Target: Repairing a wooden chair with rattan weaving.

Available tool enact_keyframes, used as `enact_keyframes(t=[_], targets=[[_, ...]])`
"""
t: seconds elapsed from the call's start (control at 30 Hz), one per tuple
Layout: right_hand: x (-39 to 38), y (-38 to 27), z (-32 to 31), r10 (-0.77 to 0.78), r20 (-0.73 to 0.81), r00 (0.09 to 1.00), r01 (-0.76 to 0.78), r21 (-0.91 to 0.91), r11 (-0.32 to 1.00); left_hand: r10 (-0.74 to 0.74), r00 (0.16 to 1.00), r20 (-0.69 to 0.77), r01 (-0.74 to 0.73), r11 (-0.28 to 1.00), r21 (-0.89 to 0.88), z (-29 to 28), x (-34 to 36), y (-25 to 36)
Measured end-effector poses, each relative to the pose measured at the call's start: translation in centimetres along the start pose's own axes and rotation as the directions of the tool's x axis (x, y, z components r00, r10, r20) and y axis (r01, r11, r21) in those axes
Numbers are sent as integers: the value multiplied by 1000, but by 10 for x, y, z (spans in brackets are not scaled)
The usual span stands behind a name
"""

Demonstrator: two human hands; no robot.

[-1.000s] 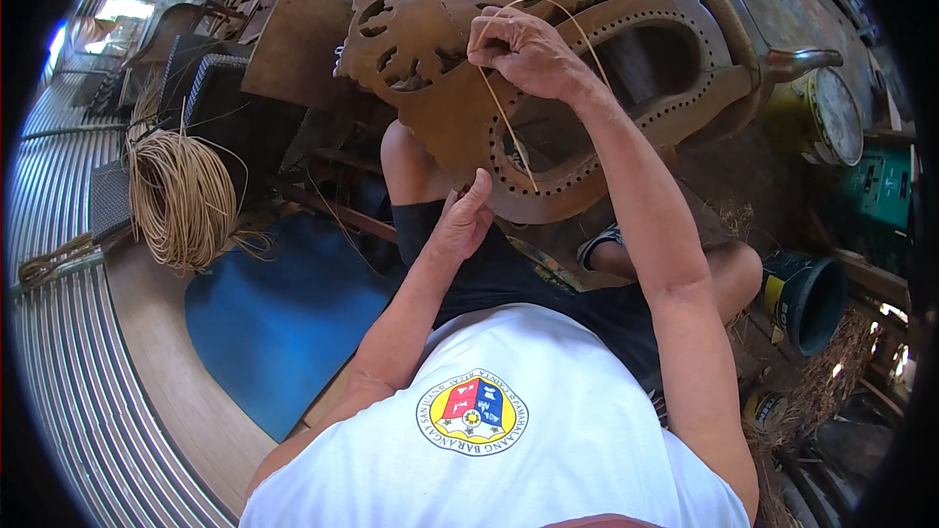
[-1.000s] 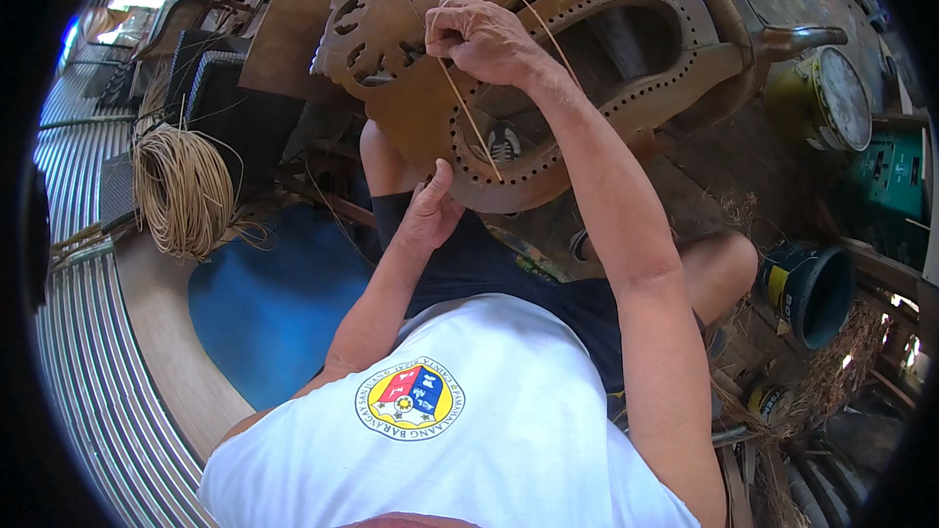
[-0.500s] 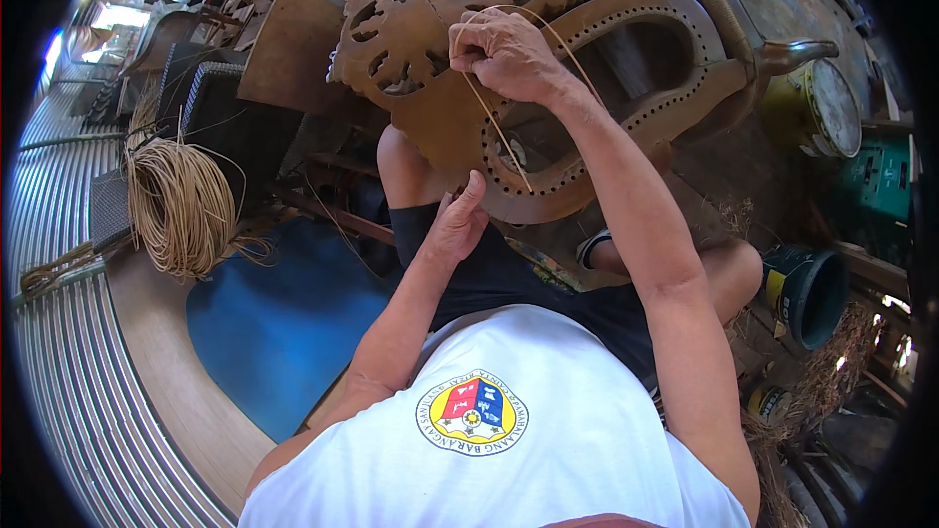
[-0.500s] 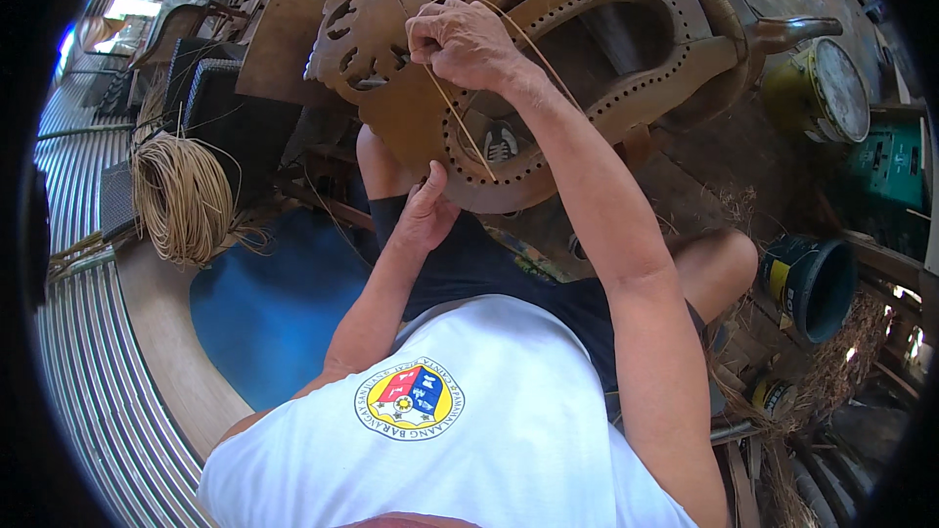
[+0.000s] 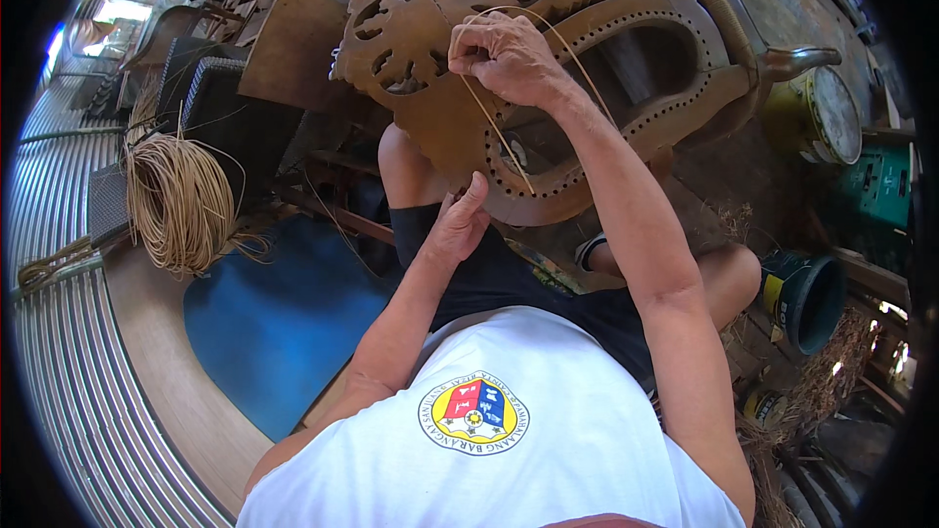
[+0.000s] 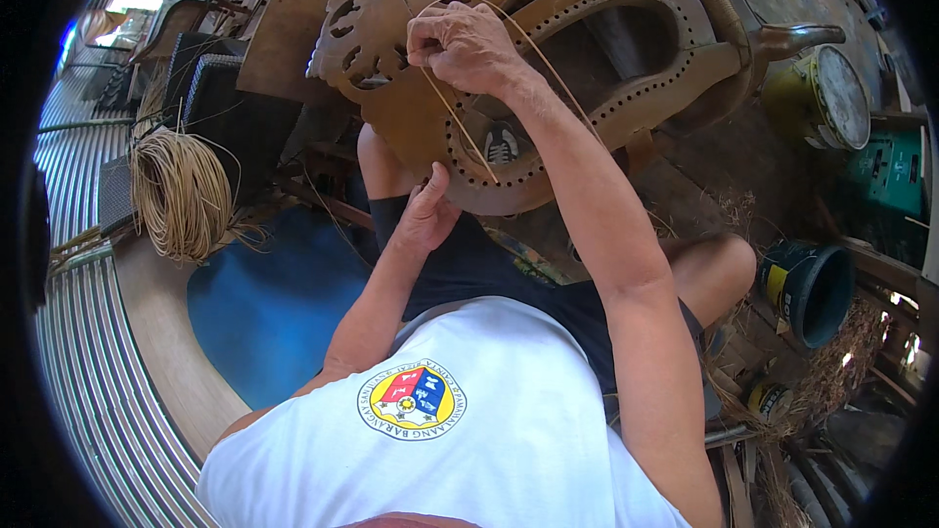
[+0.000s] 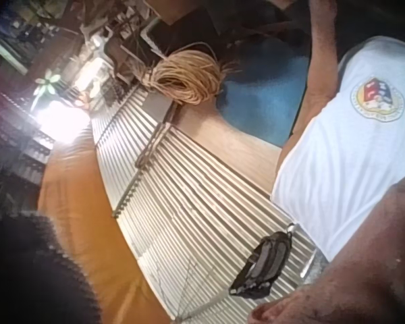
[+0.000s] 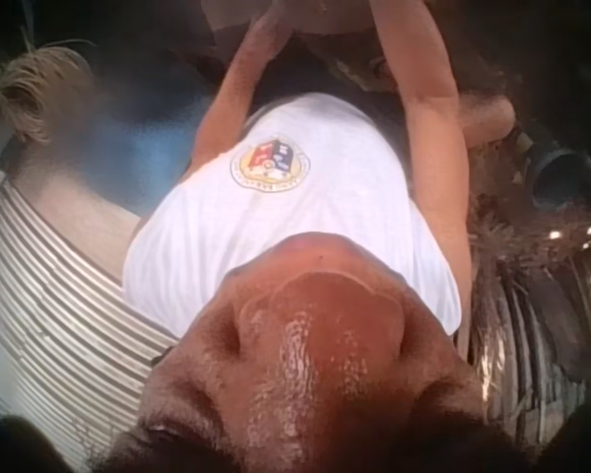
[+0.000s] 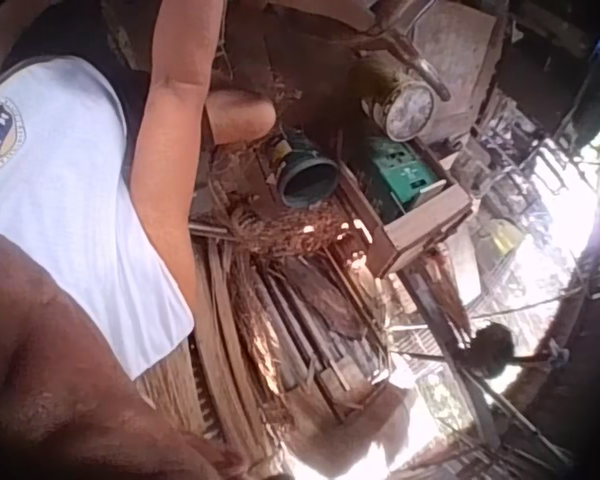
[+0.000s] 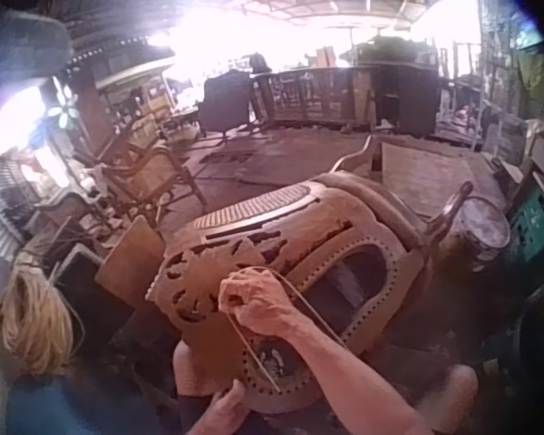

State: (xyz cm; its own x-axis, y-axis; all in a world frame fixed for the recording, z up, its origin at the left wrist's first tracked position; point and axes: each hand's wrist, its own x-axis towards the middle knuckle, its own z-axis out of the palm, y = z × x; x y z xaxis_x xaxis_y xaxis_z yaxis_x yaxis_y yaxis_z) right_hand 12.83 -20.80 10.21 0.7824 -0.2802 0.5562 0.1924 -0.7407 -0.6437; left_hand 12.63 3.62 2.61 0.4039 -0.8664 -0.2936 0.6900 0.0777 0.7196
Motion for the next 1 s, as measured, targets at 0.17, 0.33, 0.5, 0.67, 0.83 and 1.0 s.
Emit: enact_keyframes(t=[0.17, 0.33, 0.5, 0.67, 0.83, 1.0], targets=[[-2, -4, 4, -16, -65, 998, 7, -146, 989, -23, 1000, 13, 23, 1000, -1, -1, 1, 0], [-1, -7, 0, -17, -11, 1000, 16, -126, 992, 6, 999, -38, -7, 999, -33, 6, -1, 1], [1, -8, 0, -35, -50, 998, 30, -95, 995, 7, 1000, -6, -7, 999, -39, 14, -3, 7], [1, -8, -2, -46, -74, 996, 39, -97, 995, 2, 1000, -17, -3, 1000, -18, 14, -3, 7], [-1, -6, -1, 18, -58, 998, -23, -74, 997, -18, 1000, 9, 18, 1000, -24, 8, -2, 4], [-2, -1, 3, -39, -139, 989, 24, -103, 994, -39, 998, 44, 40, 999, -29, -3, 1, 0]])
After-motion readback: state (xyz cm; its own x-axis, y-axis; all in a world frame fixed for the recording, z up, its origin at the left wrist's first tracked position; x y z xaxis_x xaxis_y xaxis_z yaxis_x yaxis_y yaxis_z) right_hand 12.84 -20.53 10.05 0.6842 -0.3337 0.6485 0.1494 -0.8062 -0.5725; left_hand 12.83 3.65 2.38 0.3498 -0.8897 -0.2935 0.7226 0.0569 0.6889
